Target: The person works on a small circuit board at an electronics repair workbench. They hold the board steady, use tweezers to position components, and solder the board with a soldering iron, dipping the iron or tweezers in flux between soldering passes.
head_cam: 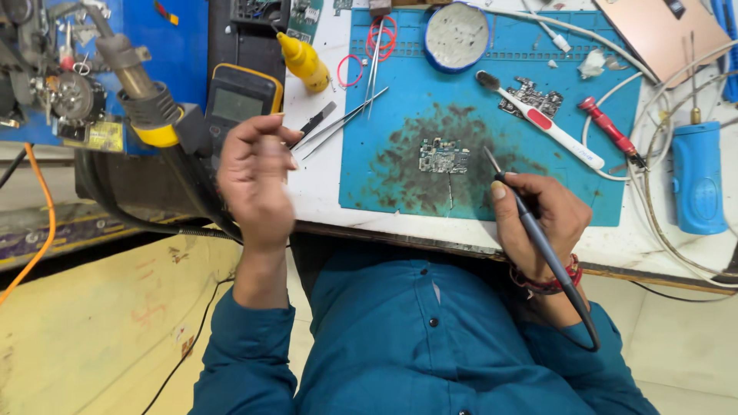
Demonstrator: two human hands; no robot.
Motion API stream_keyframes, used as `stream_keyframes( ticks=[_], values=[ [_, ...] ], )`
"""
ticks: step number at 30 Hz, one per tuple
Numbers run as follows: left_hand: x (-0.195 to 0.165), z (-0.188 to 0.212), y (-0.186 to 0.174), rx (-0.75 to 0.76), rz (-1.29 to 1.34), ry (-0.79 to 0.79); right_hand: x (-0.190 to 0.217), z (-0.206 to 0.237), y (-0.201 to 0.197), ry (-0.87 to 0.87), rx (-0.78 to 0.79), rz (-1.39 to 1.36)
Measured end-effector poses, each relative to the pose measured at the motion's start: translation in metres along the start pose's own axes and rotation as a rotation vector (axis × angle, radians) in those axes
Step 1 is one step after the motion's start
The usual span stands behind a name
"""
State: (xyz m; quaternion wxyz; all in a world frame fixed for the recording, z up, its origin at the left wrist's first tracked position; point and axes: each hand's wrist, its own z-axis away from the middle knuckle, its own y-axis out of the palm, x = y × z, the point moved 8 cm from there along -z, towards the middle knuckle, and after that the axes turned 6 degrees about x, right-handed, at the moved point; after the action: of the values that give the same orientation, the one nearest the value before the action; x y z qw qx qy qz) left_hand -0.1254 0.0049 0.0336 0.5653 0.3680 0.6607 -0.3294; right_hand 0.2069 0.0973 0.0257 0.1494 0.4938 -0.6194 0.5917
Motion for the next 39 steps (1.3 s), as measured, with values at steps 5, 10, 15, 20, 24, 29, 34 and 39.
stream_keyframes(
  ticks=[5, 10, 15, 20, 24, 29, 34, 39],
  values=[
    [-0.019, -0.001, 0.042, 0.199, -1.122, 0.342, 0.004, -0.001, 0.001, -0.037, 0.006, 0.032],
    [-0.01, -0.016, 0.052, 0.256, -1.221, 0.3, 0.006, 0.001, -0.001, -0.044, -0.009, 0.061],
    [-0.013, -0.013, 0.038, 0.241, -1.281, 0.319, 0.004, 0.0, -0.001, -0.045, -0.002, 0.043],
    [-0.013, -0.008, 0.032, 0.26, -1.253, 0.349, 0.005, -0.001, 0.0, -0.08, 0.003, 0.039],
    [-0.01, -0.007, 0.037, 0.267, -1.266, 0.343, 0.006, 0.0, 0.0, -0.086, 0.009, 0.052],
    [-0.009, -0.013, 0.041, 0.282, -1.261, 0.337, 0.007, 0.0, -0.001, -0.099, -0.004, 0.045],
    [-0.004, -0.016, 0.043, 0.333, -1.323, 0.302, 0.006, -0.001, 0.0, -0.064, 0.001, 0.032],
    [-0.019, -0.014, 0.044, 0.288, -1.185, 0.376, 0.008, 0.0, -0.002, -0.111, -0.013, 0.037]
  ],
)
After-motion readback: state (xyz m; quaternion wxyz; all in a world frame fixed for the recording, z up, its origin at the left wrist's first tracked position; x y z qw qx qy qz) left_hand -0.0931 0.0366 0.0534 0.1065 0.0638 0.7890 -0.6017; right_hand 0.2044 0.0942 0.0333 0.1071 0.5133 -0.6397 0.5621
